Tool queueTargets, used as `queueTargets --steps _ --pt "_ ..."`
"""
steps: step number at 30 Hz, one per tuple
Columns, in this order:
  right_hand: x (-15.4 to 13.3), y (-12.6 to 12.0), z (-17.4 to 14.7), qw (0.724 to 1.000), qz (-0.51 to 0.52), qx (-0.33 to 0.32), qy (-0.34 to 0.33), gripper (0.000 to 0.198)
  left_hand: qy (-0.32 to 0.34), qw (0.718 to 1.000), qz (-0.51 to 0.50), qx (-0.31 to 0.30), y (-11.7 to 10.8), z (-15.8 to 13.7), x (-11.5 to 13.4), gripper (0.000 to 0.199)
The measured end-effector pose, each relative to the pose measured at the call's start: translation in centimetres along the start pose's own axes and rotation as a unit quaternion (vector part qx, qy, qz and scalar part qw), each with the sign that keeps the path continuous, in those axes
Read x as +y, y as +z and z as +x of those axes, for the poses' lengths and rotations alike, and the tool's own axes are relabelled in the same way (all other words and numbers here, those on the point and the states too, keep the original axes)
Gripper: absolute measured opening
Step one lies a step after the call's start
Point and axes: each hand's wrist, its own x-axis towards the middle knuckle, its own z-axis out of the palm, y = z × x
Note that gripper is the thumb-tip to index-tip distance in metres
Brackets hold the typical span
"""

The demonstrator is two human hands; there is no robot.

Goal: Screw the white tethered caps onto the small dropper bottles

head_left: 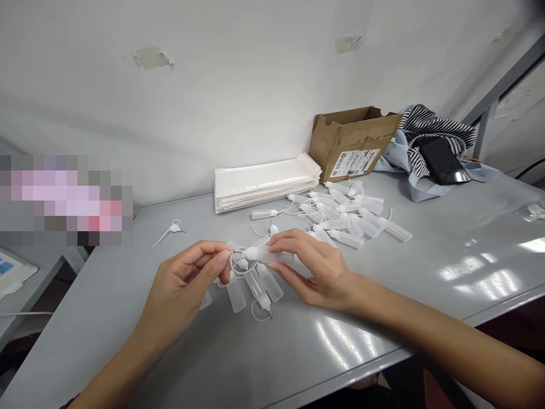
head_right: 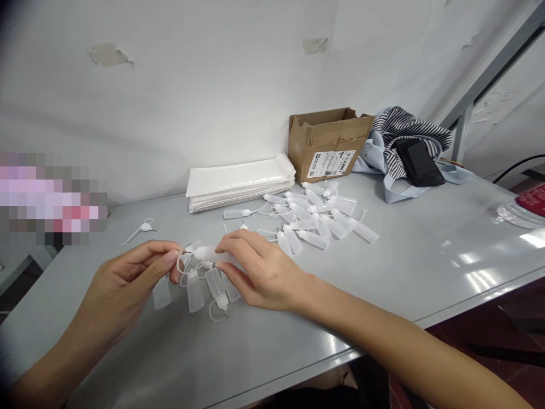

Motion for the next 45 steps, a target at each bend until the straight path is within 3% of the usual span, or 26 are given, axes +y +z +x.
queueTargets --steps 16,26,45 --pt "0.1 0.1 -0.2 1.0 0.007 0.001 -0.004 0.018 -0.003 1.0 0.009 0.005 0.0 0.0 0.1 0.021" --pt "-0.1 0.1 -0.2 1.0 0.025 -0.014 0.009 0.012 0.04 0.996 0.082 0.023 0.3 -0.3 0.6 0.018" --pt "-0.5 1.1 -0.8 0.999 0.022 0.007 0.03 0.009 0.102 0.986 0.124 0.04 1.0 -0.7 0.5 0.01"
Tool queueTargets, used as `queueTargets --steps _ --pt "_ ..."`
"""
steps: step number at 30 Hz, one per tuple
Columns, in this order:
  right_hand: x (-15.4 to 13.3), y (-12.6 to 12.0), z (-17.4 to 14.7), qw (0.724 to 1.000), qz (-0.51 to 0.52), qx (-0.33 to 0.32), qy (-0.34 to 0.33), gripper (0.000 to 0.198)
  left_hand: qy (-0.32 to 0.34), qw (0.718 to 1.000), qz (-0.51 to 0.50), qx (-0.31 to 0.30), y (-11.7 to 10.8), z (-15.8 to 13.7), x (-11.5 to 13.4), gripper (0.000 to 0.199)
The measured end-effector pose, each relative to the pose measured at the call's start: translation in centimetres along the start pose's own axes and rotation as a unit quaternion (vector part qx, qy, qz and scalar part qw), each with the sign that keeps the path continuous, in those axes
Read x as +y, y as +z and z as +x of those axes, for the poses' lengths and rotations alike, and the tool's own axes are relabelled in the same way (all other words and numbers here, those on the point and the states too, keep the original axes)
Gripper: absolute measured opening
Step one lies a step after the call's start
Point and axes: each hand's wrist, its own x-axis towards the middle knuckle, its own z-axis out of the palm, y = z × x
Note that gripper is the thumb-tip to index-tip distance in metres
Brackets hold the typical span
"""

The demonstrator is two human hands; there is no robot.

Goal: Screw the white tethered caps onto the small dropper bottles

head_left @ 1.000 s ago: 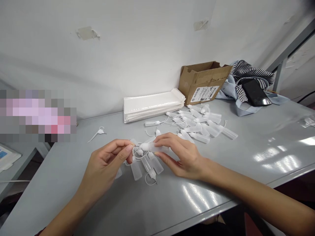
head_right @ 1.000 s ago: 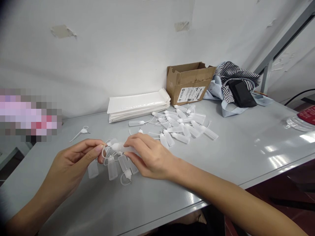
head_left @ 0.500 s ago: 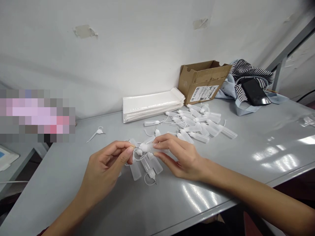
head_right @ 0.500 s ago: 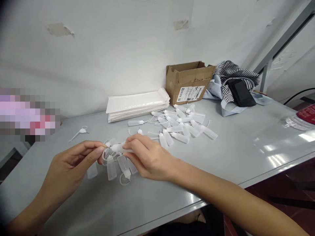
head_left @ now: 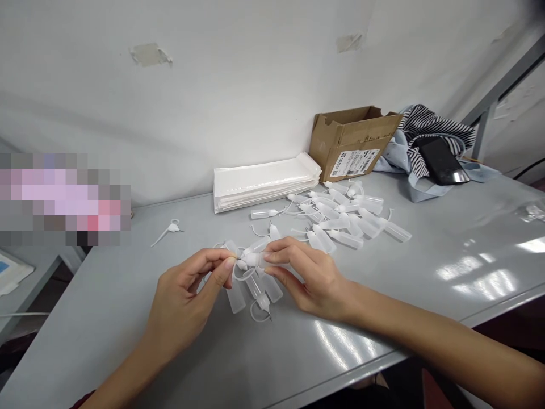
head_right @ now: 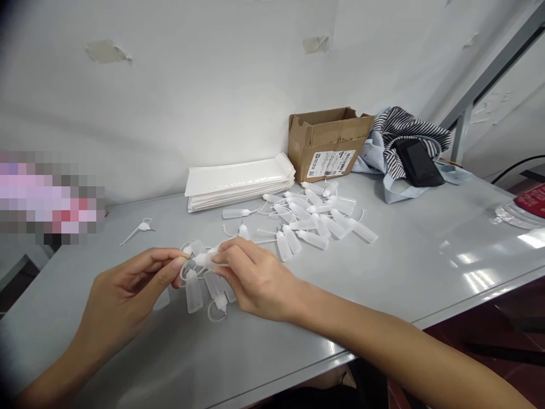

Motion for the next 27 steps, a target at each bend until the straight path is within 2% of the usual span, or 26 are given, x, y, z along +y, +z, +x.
queueTargets --steps 10,13,16,18,27 --pt "-0.1 0.3 -0.1 0.999 0.038 -0.01 0.031 0.015 0.033 0.998 0.052 -0.008 0.0 -0.3 0.0 0.014" --pt "-0.4 -0.1 0.3 0.992 0.07 -0.043 0.093 0.019 0.052 0.997 0.058 -0.011 0.0 -0.3 0.2 0.012" --pt "-0.8 -0.7 0.9 0.971 0.116 -0.1 0.182 0.019 0.07 0.996 0.063 -0.003 0.0 -0.2 0.3 0.009" --pt "-0.9 -1.1 1.2 0.96 0.135 -0.128 0.208 0.019 0.068 0.996 0.06 0.002 -0.1 -0.1 0.3 0.009" --pt "-0.3 -0.8 0.8 0.989 0.039 -0.118 0.079 0.024 0.0 1.0 0.0 -0.026 -0.6 0.2 0.6 0.019"
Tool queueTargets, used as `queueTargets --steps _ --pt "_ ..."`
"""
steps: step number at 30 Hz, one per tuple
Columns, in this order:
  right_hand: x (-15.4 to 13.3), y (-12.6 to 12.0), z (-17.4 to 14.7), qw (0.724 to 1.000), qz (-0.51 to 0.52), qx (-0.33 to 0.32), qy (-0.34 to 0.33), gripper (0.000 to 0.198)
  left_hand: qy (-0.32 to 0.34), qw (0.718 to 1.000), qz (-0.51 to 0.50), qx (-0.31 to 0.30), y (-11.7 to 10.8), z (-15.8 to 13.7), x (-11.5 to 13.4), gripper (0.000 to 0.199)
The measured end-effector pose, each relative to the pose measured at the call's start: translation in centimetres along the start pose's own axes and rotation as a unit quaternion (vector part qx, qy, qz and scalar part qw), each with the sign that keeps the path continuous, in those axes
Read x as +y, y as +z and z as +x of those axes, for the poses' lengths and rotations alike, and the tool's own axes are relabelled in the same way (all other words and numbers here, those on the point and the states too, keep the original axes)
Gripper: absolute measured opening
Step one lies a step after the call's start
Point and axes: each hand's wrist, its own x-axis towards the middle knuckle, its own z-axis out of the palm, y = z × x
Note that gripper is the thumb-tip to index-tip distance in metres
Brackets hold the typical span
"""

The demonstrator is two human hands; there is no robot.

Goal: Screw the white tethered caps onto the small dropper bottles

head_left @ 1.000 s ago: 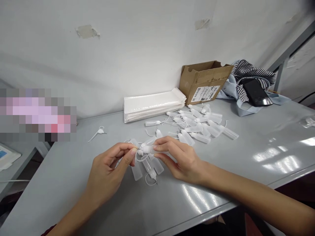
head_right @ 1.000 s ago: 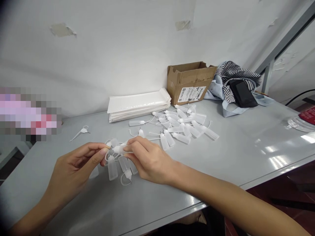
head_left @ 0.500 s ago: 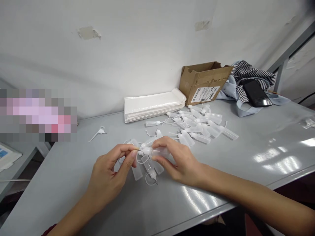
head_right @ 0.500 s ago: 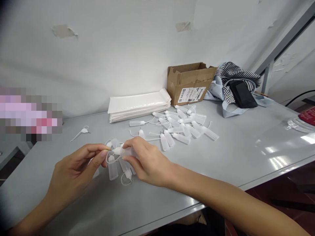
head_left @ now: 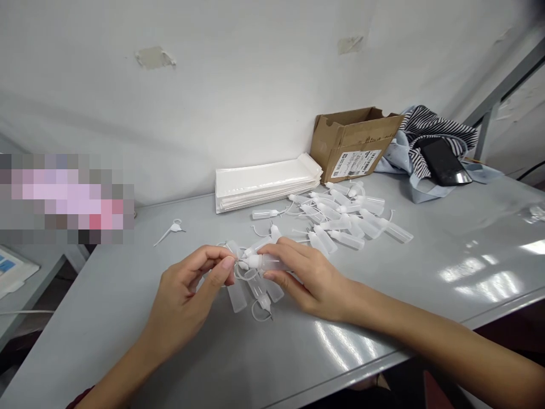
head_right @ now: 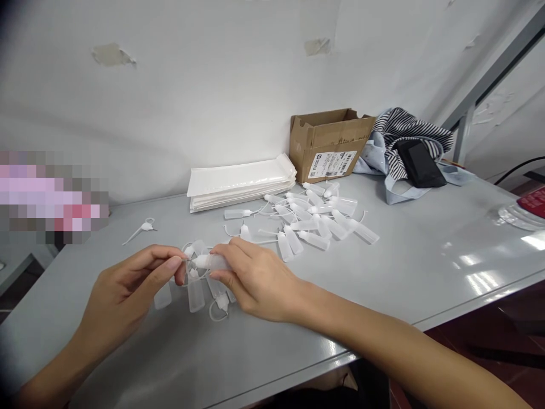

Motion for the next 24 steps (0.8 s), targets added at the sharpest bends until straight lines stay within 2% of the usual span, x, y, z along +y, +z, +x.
queueTargets --steps 10,18,24 --pt "0.07 0.76 -0.45 0.997 -0.058 0.003 -0.041 0.023 -0.053 0.996 -0.057 -0.043 0.22 -0.11 0.08 0.026" --pt "0.12 1.05 -0.74 0.982 -0.165 0.011 -0.091 0.023 -0.048 0.994 -0.085 -0.049 0.57 -0.34 -0.18 0.026" --pt "-0.13 0.98 -0.6 0.975 -0.199 0.006 -0.098 0.026 -0.045 0.992 -0.096 -0.067 0.69 -0.35 -0.12 0.029"
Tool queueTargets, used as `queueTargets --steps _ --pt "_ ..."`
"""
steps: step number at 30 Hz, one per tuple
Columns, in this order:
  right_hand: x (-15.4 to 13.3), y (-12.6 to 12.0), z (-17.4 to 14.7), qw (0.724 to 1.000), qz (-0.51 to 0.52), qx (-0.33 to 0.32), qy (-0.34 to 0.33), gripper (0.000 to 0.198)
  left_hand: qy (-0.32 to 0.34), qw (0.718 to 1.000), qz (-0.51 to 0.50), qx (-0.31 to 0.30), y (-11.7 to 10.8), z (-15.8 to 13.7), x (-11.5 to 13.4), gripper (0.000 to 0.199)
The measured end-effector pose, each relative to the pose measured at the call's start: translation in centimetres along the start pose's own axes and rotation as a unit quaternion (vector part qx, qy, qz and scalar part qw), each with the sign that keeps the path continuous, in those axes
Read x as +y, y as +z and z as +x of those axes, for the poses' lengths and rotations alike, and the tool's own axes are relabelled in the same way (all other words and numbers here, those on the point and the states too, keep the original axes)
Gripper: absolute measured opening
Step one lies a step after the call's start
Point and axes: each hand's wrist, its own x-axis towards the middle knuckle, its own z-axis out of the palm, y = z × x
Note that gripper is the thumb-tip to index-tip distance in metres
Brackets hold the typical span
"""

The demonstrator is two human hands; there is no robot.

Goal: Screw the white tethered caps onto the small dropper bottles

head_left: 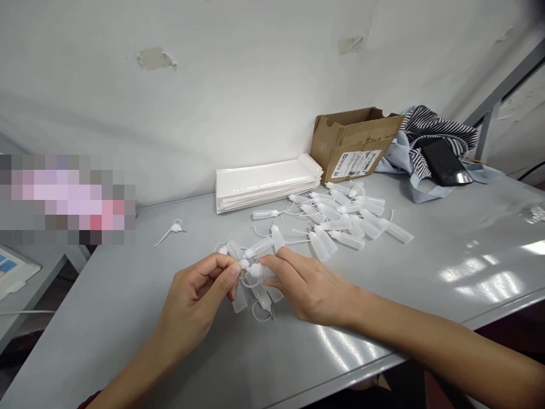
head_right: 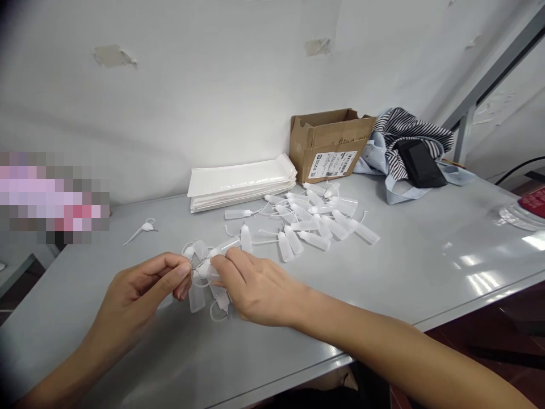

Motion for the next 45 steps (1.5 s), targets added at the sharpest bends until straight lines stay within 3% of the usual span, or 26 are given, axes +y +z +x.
queueTargets --steps 12,19,34,45 --pt "0.17 -0.13 0.03 1.0 0.011 0.012 0.006 0.025 -0.025 1.0 0.0 -0.001 0.17 0.05 -0.01 0.036" --pt "0.13 -0.61 0.28 1.0 -0.005 0.012 0.005 0.025 -0.049 0.994 -0.094 -0.017 -0.08 0.11 -0.24 0.043" --pt "0.07 -0.54 0.17 0.999 -0.028 0.011 -0.023 0.025 -0.01 1.0 0.007 -0.027 -0.06 -0.07 0.07 0.04" --pt "-0.03 -0.26 0.03 1.0 -0.009 0.023 -0.015 0.026 0.037 0.996 0.019 -0.08 -0.3 -0.11 0.07 0.031"
